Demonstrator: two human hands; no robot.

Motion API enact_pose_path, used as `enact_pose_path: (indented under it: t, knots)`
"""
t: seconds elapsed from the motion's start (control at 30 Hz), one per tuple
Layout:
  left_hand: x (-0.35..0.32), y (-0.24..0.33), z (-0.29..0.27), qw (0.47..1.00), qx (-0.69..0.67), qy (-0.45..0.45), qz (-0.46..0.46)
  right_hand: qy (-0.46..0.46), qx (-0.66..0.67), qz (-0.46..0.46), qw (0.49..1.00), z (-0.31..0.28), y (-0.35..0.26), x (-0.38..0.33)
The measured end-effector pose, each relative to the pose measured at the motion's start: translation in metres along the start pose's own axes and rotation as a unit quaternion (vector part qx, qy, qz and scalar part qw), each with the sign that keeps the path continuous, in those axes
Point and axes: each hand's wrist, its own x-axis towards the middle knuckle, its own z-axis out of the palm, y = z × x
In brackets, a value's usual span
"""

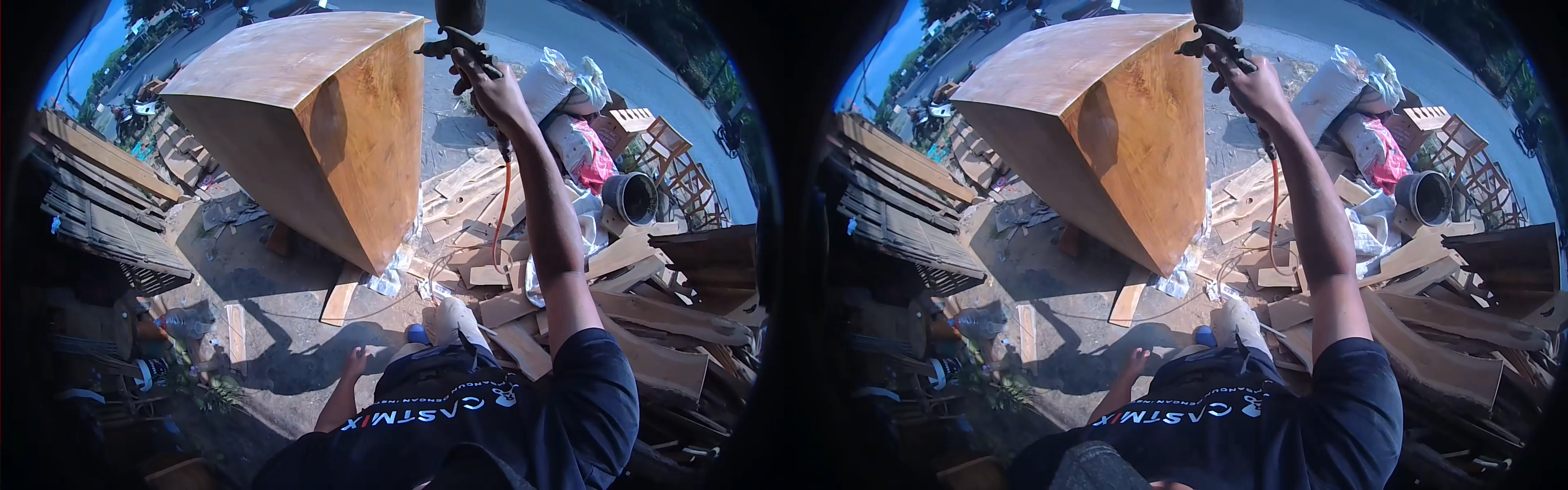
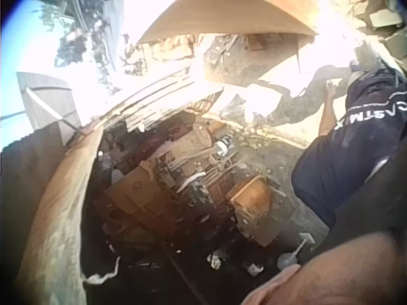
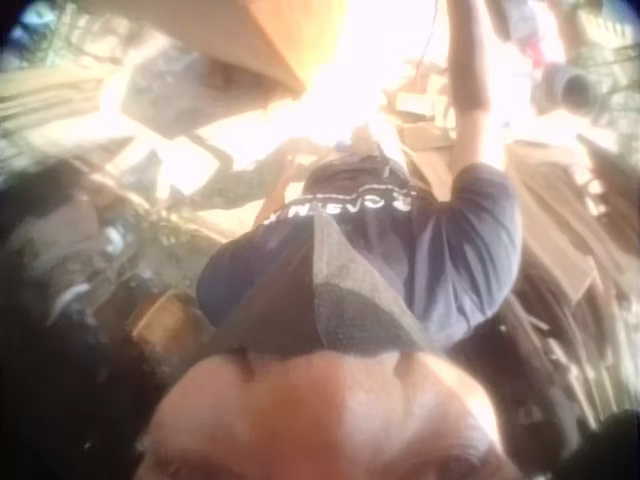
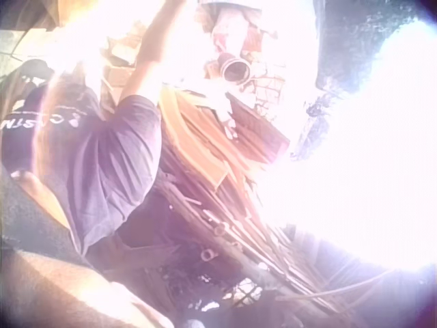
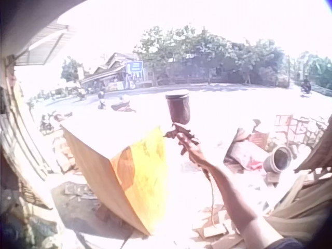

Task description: The person applies a clear coating to a wooden cabinet using a pneumatic spray gun, covering all external surfaces and the interior shelves.

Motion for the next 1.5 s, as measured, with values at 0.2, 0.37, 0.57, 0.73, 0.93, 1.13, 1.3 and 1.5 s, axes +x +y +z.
enact_pose_path:
  t: [0.2, 0.37, 0.57, 0.73, 0.93, 1.13, 1.3, 1.5]
  knots:
    - [-0.050, 0.043, -0.022, 0.988, -0.074, -0.028, -0.133, 0.055, -0.096, -0.029, 0.993, -0.004, 0.026, 0.035]
    - [-0.067, 0.038, -0.025, 0.980, -0.142, 0.005, -0.141, 0.091, -0.067, -0.018, 0.994, -0.020, 0.057, 0.100]
    - [-0.073, 0.076, 0.017, 0.967, -0.183, 0.000, -0.177, 0.092, -0.116, -0.029, 0.989, -0.052, 0.090, 0.149]
    - [-0.066, 0.127, 0.051, 0.978, -0.156, 0.026, -0.138, 0.051, -0.043, -0.040, 0.997, -0.060, 0.111, 0.138]
    - [-0.050, 0.174, 0.079, 0.986, -0.126, 0.045, -0.102, 0.006, 0.056, -0.057, 0.997, -0.063, 0.121, 0.102]
    - [-0.057, 0.196, 0.102, 0.987, -0.135, 0.043, -0.075, 0.013, -0.005, -0.084, 0.996, -0.052, 0.155, 0.092]
    - [-0.075, 0.184, 0.124, 0.989, -0.110, 0.028, -0.091, -0.021, 0.004, 0.003, 1.000, -0.051, 0.188, 0.059]
    - [-0.089, 0.144, 0.141, 0.989, -0.080, -0.021, -0.119, -0.009, -0.006, 0.025, 1.000, -0.015, 0.277, 0.016]
